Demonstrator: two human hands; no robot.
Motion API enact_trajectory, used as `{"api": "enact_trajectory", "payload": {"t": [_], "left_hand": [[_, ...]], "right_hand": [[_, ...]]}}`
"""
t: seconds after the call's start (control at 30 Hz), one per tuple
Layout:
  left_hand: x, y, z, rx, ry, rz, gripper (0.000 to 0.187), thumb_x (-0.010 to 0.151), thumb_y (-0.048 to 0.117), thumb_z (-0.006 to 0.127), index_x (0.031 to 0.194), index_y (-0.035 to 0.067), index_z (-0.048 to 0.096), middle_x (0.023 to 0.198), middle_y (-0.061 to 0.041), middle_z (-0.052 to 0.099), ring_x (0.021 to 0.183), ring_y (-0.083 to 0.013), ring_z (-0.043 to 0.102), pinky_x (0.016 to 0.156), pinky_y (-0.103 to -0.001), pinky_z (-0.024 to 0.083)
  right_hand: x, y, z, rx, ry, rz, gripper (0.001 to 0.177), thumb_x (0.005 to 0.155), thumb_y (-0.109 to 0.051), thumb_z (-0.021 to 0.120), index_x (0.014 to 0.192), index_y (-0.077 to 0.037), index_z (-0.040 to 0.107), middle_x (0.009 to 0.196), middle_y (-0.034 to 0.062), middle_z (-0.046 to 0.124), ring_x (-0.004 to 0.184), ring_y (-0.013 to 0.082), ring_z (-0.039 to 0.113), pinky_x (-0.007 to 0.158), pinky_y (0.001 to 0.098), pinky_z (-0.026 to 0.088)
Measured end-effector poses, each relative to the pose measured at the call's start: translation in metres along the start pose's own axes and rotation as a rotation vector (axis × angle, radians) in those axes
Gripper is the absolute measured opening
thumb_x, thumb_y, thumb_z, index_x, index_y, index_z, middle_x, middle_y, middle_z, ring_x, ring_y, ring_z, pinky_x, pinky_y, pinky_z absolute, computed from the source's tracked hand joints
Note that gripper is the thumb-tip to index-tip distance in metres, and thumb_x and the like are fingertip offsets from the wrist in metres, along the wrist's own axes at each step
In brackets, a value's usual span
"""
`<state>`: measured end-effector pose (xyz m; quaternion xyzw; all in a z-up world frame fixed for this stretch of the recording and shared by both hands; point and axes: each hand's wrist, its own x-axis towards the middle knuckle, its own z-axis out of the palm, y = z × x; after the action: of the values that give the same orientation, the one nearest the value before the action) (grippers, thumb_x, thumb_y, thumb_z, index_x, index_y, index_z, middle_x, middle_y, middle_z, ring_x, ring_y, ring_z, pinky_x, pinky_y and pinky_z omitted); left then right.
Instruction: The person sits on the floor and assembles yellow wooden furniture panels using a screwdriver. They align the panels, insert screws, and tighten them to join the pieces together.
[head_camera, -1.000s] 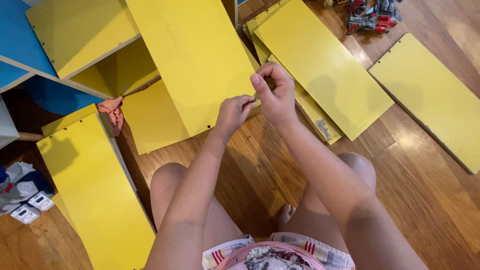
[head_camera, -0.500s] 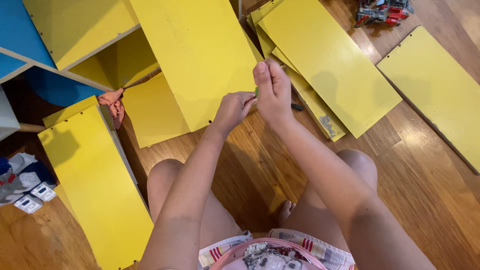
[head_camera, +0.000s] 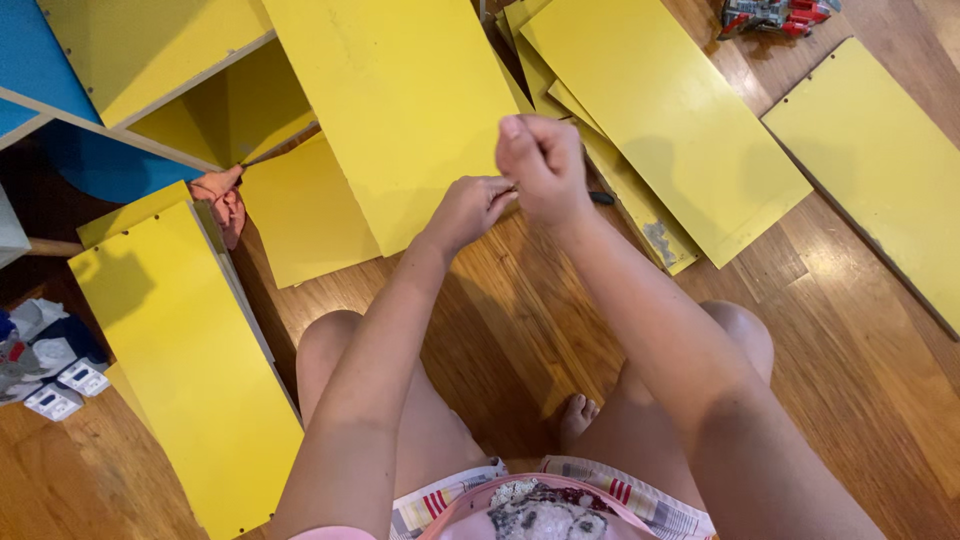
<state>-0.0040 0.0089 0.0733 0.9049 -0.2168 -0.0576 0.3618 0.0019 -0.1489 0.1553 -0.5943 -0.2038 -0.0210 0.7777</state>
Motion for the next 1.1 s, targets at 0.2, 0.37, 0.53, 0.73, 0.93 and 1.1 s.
{"api": "enact_trajectory", "payload": {"t": [0.2,0.37,0.53,0.73,0.93,1.1], "left_hand": [[0.003,-0.006,0.005,-0.116,0.029,-0.157,0.018,0.094,0.021,0.067,0.106,0.012,0.076,0.093,-0.012,0.076,0.069,-0.0314,0.072,0.071,-0.041,0.057],[0.002,-0.007,0.019,-0.071,0.178,-0.090,0.019,0.092,0.018,0.069,0.108,0.012,0.076,0.098,-0.014,0.074,0.080,-0.0360,0.070,0.074,-0.043,0.057],[-0.001,-0.012,0.024,-0.024,0.185,-0.056,0.016,0.092,0.018,0.067,0.103,0.010,0.076,0.100,-0.012,0.075,0.082,-0.0339,0.072,0.076,-0.043,0.057],[0.011,-0.009,0.016,0.062,0.081,0.015,0.017,0.096,0.020,0.069,0.100,0.007,0.078,0.091,-0.016,0.074,0.077,-0.0360,0.070,0.074,-0.045,0.056],[0.014,-0.011,0.013,-0.043,-0.063,-0.223,0.019,0.096,0.018,0.062,0.103,0.012,0.078,0.081,-0.013,0.075,0.064,-0.0303,0.070,0.071,-0.040,0.058],[0.009,-0.020,0.030,-0.018,0.164,0.049,0.017,0.098,0.020,0.069,0.103,0.006,0.076,0.093,-0.015,0.075,0.073,-0.0320,0.068,0.070,-0.042,0.056]], "right_hand": [[0.016,-0.020,0.013,-0.437,0.067,-0.060,0.024,0.110,-0.021,0.057,0.094,-0.004,0.056,0.076,-0.0040,0.054,0.069,0.0044,0.048,0.060,0.0231,0.042],[0.006,-0.019,0.018,-0.228,0.168,-0.035,0.029,0.112,-0.021,0.059,0.090,-0.005,0.050,0.076,-0.0037,0.047,0.070,0.0051,0.041,0.062,0.0239,0.036],[0.003,-0.002,0.023,-0.131,0.192,-0.050,0.037,0.112,-0.023,0.058,0.081,-0.008,0.045,0.070,-0.0038,0.045,0.064,0.0051,0.038,0.057,0.0240,0.032],[0.002,-0.006,0.010,-0.234,0.432,-0.061,0.032,0.117,-0.032,0.046,0.094,-0.010,0.048,0.075,-0.0019,0.048,0.069,0.0077,0.043,0.062,0.0253,0.038],[0.019,0.005,0.018,-0.391,0.298,-0.024,0.032,0.116,-0.036,0.043,0.097,-0.010,0.048,0.080,-0.0026,0.050,0.072,0.0078,0.047,0.061,0.0245,0.042],[0.023,0.006,0.007,-0.172,0.372,-0.097,0.028,0.117,-0.029,0.043,0.101,-0.007,0.049,0.078,-0.0016,0.045,0.071,0.0095,0.041,0.063,0.0264,0.037]]}}
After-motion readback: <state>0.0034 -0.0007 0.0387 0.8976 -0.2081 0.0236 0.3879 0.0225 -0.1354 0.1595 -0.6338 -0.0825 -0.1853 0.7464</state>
